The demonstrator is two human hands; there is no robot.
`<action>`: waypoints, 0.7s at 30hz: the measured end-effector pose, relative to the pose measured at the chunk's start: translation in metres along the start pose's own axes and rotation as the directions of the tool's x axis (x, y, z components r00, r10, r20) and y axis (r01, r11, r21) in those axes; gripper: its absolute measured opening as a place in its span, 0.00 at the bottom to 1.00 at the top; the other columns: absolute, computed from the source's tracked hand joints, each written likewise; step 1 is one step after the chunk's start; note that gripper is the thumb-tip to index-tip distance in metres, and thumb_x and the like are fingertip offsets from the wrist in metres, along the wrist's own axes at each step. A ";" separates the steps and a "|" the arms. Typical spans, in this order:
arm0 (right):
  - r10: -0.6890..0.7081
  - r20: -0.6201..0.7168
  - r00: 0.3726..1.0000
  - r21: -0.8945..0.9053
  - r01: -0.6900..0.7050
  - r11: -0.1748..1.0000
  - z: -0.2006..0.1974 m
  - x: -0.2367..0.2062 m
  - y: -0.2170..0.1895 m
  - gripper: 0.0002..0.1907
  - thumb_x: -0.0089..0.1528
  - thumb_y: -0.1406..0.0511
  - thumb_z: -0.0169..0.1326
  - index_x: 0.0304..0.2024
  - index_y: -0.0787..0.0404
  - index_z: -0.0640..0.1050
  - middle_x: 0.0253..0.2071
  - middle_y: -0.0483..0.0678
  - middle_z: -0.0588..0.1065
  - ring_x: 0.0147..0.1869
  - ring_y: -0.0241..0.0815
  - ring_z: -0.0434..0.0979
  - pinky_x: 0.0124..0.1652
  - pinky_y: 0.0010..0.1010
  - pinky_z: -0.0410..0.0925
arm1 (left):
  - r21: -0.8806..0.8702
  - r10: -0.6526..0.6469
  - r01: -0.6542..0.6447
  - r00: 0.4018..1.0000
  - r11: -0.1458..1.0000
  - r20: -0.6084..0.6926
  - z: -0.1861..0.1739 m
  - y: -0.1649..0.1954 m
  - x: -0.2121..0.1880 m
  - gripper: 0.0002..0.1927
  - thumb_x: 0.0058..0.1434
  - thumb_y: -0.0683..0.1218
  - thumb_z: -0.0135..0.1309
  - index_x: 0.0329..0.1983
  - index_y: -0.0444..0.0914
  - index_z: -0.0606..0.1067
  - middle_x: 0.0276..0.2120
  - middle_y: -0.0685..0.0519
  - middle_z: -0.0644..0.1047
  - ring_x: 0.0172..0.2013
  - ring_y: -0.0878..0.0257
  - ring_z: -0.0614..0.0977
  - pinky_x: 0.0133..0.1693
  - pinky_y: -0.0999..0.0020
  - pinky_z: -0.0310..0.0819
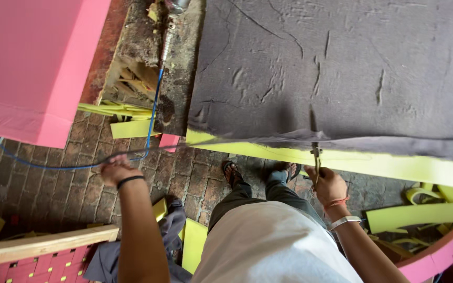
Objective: The person spreads a large gray fabric over a yellow foam sheet on a work table and smooths it flat. They then use shears to trim off the excess fabric overhanging the foam edges, working around the panel, and finally handle the small trimmed fabric pieces by hand.
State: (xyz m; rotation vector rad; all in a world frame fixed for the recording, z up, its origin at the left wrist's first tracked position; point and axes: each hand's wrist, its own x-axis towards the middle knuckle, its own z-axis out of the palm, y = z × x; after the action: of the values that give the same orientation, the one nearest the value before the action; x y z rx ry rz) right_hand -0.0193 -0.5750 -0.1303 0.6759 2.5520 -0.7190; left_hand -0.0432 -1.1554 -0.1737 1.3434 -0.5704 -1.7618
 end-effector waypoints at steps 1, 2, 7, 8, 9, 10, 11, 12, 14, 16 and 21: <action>0.069 0.020 0.997 0.077 -0.070 0.995 -0.005 -0.004 0.003 0.33 0.60 0.37 0.54 0.34 0.59 0.85 0.26 0.51 0.81 0.31 0.45 0.83 0.36 0.36 0.73 | 0.036 0.094 -0.095 0.994 0.995 0.052 -0.001 -0.001 -0.002 0.16 0.70 0.47 0.40 0.25 0.42 0.67 0.21 0.55 0.72 0.19 0.67 0.72 0.23 0.73 0.69; 0.129 0.043 0.991 0.157 -0.134 0.979 -0.010 -0.008 0.003 0.33 0.60 0.38 0.54 0.33 0.61 0.85 0.24 0.51 0.81 0.29 0.41 0.83 0.35 0.33 0.74 | 0.092 0.161 -0.169 0.983 0.981 0.085 0.000 -0.001 -0.006 0.12 0.69 0.47 0.42 0.29 0.41 0.68 0.25 0.54 0.72 0.23 0.66 0.73 0.27 0.73 0.71; 0.074 0.069 0.995 0.251 -0.089 0.964 -0.030 -0.033 -0.027 0.29 0.60 0.42 0.57 0.34 0.62 0.85 0.20 0.49 0.78 0.24 0.37 0.80 0.29 0.29 0.72 | 0.488 -0.136 -0.446 0.618 0.751 0.774 0.023 -0.070 -0.120 0.13 0.66 0.44 0.47 0.52 0.36 0.71 0.45 0.47 0.77 0.42 0.60 0.79 0.44 0.70 0.77; 0.047 0.094 0.994 0.243 -0.068 0.968 -0.034 -0.038 -0.037 0.28 0.59 0.42 0.56 0.35 0.60 0.85 0.19 0.48 0.78 0.24 0.36 0.80 0.28 0.28 0.72 | 0.515 -0.290 -0.512 0.456 0.688 0.841 0.025 -0.090 -0.154 0.17 0.65 0.43 0.49 0.56 0.35 0.71 0.49 0.46 0.77 0.46 0.59 0.80 0.47 0.69 0.78; -0.002 0.135 0.991 0.271 -0.035 0.962 -0.036 -0.043 -0.049 0.28 0.59 0.43 0.57 0.34 0.61 0.85 0.19 0.47 0.77 0.23 0.35 0.78 0.27 0.29 0.71 | 0.548 -0.432 -0.531 0.337 0.647 0.837 0.023 -0.107 -0.189 0.21 0.64 0.42 0.50 0.61 0.34 0.72 0.53 0.45 0.78 0.50 0.58 0.81 0.51 0.69 0.79; -0.051 0.177 0.983 0.296 -0.003 0.955 -0.038 -0.048 -0.060 0.28 0.59 0.44 0.58 0.32 0.63 0.85 0.19 0.46 0.76 0.22 0.34 0.76 0.26 0.29 0.71 | 0.626 -0.599 -0.511 0.244 0.590 0.763 0.015 -0.122 -0.223 0.28 0.60 0.46 0.55 0.65 0.41 0.68 0.52 0.47 0.77 0.46 0.57 0.80 0.42 0.64 0.82; -0.104 0.222 0.970 0.316 0.030 0.948 -0.041 -0.054 -0.069 0.28 0.59 0.44 0.59 0.31 0.65 0.84 0.19 0.45 0.74 0.21 0.34 0.75 0.25 0.29 0.70 | 0.593 -0.707 -0.668 0.139 0.450 0.693 0.012 -0.138 -0.252 0.36 0.55 0.46 0.63 0.66 0.43 0.62 0.56 0.49 0.72 0.44 0.55 0.82 0.42 0.62 0.83; -0.173 0.221 0.960 0.311 0.098 0.945 -0.044 -0.060 -0.078 0.27 0.58 0.45 0.60 0.32 0.63 0.84 0.18 0.45 0.74 0.21 0.33 0.74 0.24 0.29 0.69 | 0.468 -0.711 -0.740 -0.019 0.483 0.703 0.005 -0.153 -0.281 0.34 0.57 0.47 0.64 0.65 0.42 0.65 0.53 0.48 0.76 0.46 0.58 0.80 0.43 0.62 0.79; -0.320 0.222 0.921 0.300 0.247 0.921 -0.051 -0.067 -0.093 0.25 0.56 0.45 0.60 0.34 0.61 0.84 0.16 0.44 0.73 0.19 0.33 0.72 0.23 0.29 0.67 | 0.335 -0.724 -0.790 -0.189 0.514 0.663 -0.002 -0.163 -0.300 0.22 0.62 0.47 0.61 0.58 0.39 0.72 0.45 0.48 0.81 0.43 0.61 0.79 0.41 0.65 0.75; -0.361 0.232 0.904 0.226 0.310 0.923 -0.057 -0.071 -0.099 0.25 0.56 0.45 0.60 0.32 0.60 0.84 0.16 0.46 0.73 0.19 0.34 0.72 0.23 0.29 0.66 | 0.334 -0.752 -0.793 -0.223 0.510 0.620 -0.007 -0.161 -0.296 0.11 0.70 0.45 0.53 0.48 0.37 0.83 0.35 0.50 0.85 0.32 0.63 0.83 0.35 0.70 0.76; -0.353 0.309 0.883 0.452 0.190 0.871 -0.055 -0.061 -0.080 0.27 0.59 0.47 0.61 0.26 0.66 0.80 0.18 0.45 0.71 0.20 0.34 0.71 0.22 0.28 0.67 | 0.762 -0.788 0.201 0.140 0.615 0.599 -0.035 -0.080 -0.216 0.05 0.58 0.41 0.53 0.37 0.36 0.75 0.21 0.61 0.66 0.18 0.73 0.62 0.20 0.76 0.52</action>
State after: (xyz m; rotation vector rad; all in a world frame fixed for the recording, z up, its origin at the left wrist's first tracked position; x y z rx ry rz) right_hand -0.0271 -0.6244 -0.0269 0.2417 2.1628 -1.3692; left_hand -0.0185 -0.9289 -0.1244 0.6541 -1.4276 -3.2225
